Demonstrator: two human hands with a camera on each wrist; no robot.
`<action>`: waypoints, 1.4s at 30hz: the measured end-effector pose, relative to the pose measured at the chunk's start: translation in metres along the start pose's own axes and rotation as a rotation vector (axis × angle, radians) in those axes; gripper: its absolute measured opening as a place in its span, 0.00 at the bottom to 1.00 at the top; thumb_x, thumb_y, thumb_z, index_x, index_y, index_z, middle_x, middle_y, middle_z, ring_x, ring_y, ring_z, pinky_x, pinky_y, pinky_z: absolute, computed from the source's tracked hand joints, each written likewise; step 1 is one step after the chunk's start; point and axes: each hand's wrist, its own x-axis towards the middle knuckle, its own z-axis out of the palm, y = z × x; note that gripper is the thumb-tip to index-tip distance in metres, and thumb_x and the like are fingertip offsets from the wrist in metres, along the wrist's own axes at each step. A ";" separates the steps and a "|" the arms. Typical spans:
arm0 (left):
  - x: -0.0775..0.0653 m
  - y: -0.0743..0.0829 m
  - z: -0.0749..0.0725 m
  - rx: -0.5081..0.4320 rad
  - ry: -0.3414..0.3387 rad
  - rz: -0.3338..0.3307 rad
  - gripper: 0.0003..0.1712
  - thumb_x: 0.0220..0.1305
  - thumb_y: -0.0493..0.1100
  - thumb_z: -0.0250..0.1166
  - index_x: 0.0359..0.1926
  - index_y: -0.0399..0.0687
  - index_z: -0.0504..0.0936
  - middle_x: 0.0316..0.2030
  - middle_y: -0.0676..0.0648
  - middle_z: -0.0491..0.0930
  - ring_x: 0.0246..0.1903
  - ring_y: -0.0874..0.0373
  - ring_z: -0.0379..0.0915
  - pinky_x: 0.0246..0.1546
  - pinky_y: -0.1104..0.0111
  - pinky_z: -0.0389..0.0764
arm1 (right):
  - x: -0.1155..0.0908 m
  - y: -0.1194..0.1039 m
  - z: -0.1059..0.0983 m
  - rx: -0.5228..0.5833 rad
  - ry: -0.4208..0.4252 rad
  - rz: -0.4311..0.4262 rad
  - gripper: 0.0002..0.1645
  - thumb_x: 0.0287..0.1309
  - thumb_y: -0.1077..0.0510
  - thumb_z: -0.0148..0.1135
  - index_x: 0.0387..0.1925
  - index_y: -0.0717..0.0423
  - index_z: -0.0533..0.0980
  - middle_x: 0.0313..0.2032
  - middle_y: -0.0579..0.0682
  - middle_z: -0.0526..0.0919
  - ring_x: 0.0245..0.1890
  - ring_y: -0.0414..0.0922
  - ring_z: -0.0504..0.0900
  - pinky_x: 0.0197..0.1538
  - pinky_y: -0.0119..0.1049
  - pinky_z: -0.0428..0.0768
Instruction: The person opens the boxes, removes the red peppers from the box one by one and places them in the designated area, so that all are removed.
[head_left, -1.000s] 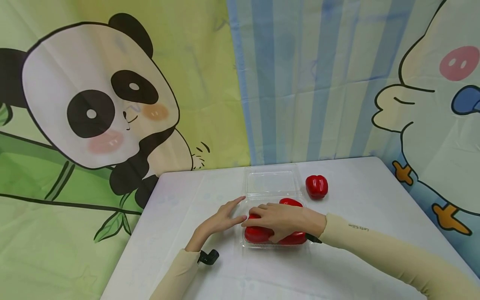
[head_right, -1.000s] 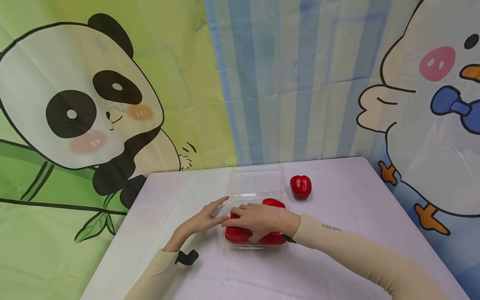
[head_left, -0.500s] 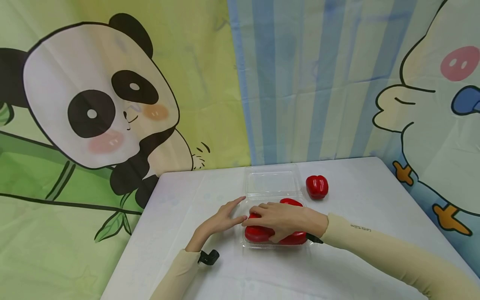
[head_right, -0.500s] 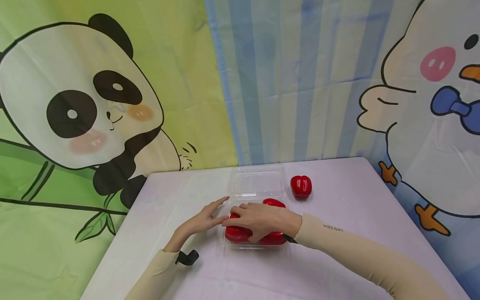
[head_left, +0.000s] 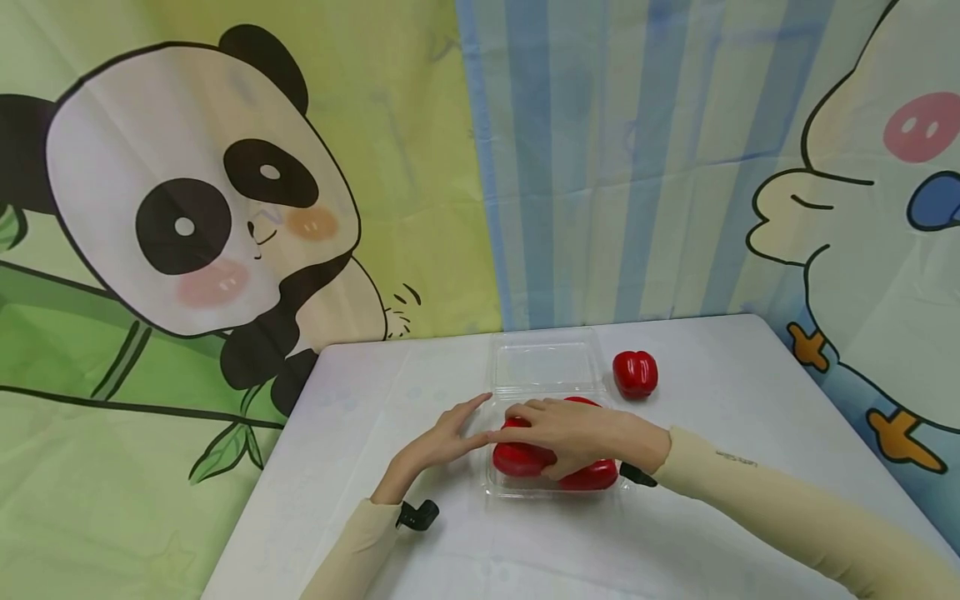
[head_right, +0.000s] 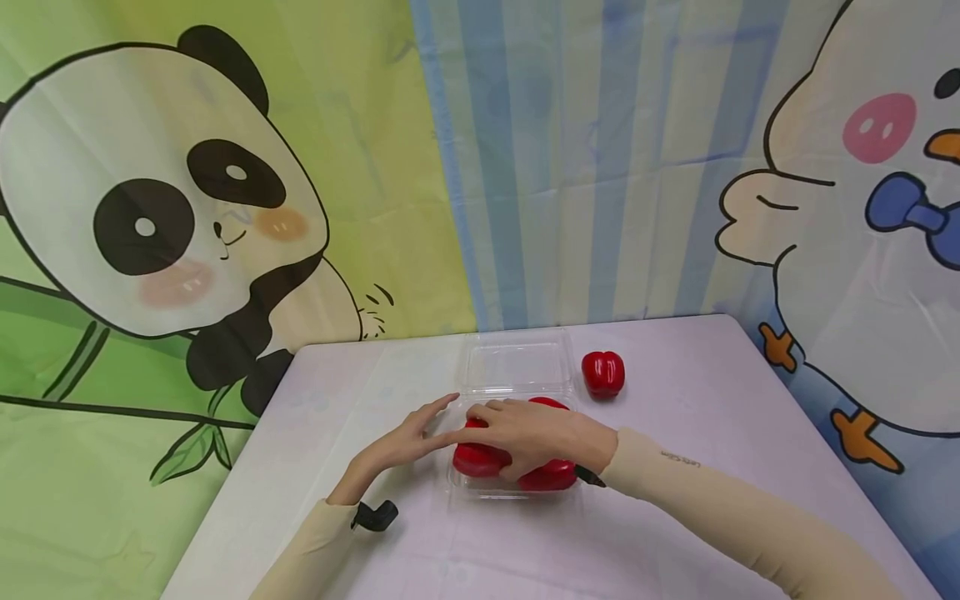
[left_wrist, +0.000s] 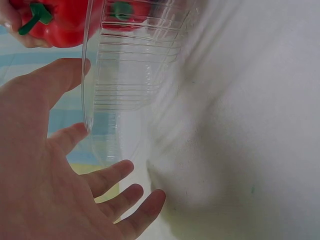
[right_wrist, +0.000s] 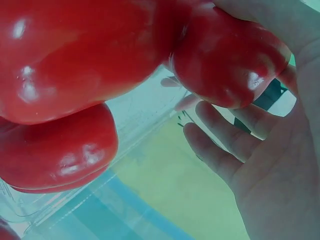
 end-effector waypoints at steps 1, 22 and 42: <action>0.000 0.000 0.000 0.000 0.001 0.002 0.44 0.68 0.65 0.59 0.79 0.63 0.53 0.77 0.45 0.58 0.76 0.39 0.52 0.68 0.34 0.59 | -0.001 0.000 0.000 0.006 0.000 0.005 0.60 0.47 0.45 0.79 0.76 0.24 0.54 0.67 0.44 0.68 0.63 0.46 0.71 0.57 0.47 0.83; 0.001 0.002 0.000 -0.021 0.004 -0.018 0.45 0.67 0.65 0.60 0.79 0.63 0.55 0.77 0.45 0.58 0.76 0.39 0.52 0.69 0.34 0.59 | -0.032 0.026 -0.024 0.097 0.111 0.151 0.57 0.44 0.47 0.81 0.74 0.32 0.60 0.67 0.48 0.70 0.64 0.50 0.72 0.53 0.49 0.85; 0.001 0.003 -0.001 -0.003 -0.006 -0.005 0.45 0.68 0.65 0.60 0.79 0.61 0.53 0.77 0.43 0.57 0.76 0.40 0.50 0.72 0.37 0.56 | -0.087 0.072 -0.012 0.123 0.324 0.271 0.52 0.45 0.52 0.80 0.72 0.42 0.65 0.61 0.52 0.74 0.56 0.50 0.77 0.47 0.43 0.87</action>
